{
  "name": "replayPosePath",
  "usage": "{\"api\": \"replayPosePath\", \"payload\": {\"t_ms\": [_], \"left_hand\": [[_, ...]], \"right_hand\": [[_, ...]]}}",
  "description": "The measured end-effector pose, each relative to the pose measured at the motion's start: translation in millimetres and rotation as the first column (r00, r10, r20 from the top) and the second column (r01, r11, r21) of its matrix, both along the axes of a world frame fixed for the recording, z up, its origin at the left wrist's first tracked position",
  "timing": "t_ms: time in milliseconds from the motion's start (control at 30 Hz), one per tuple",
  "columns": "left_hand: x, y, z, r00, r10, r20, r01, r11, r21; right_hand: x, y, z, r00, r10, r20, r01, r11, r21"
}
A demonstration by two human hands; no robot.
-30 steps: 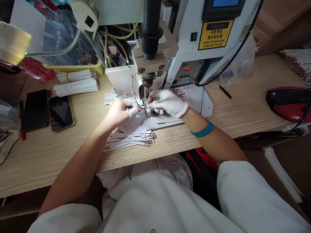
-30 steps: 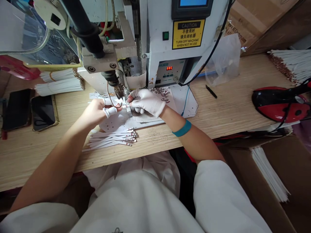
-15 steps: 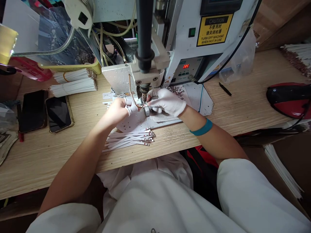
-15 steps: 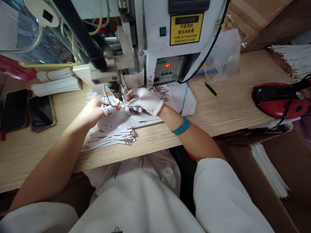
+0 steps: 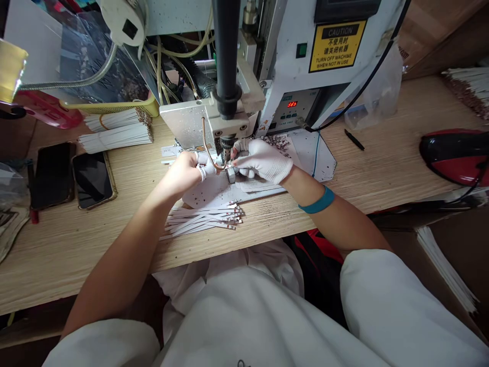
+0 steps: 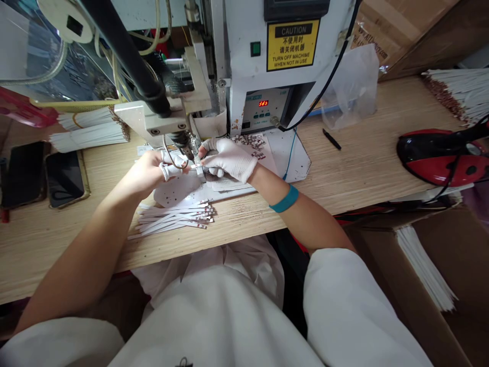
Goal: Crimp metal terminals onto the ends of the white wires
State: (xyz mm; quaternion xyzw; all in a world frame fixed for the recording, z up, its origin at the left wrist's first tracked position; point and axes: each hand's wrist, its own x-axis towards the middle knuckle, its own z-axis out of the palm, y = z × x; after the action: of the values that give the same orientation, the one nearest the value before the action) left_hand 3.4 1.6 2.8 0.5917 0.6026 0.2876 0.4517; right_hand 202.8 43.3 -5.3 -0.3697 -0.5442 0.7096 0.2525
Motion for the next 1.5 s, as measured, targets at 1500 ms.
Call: {"api": "replayPosePath", "payload": {"t_ms": [1500], "left_hand": [[-7,-9,-1.2,0.946,-0.09,-0.311,0.142,0.978,0.151]], "right_hand": [[7,-3,1.8,0.999,-0.045,0.014,0.044,0.994,0.099]]}}
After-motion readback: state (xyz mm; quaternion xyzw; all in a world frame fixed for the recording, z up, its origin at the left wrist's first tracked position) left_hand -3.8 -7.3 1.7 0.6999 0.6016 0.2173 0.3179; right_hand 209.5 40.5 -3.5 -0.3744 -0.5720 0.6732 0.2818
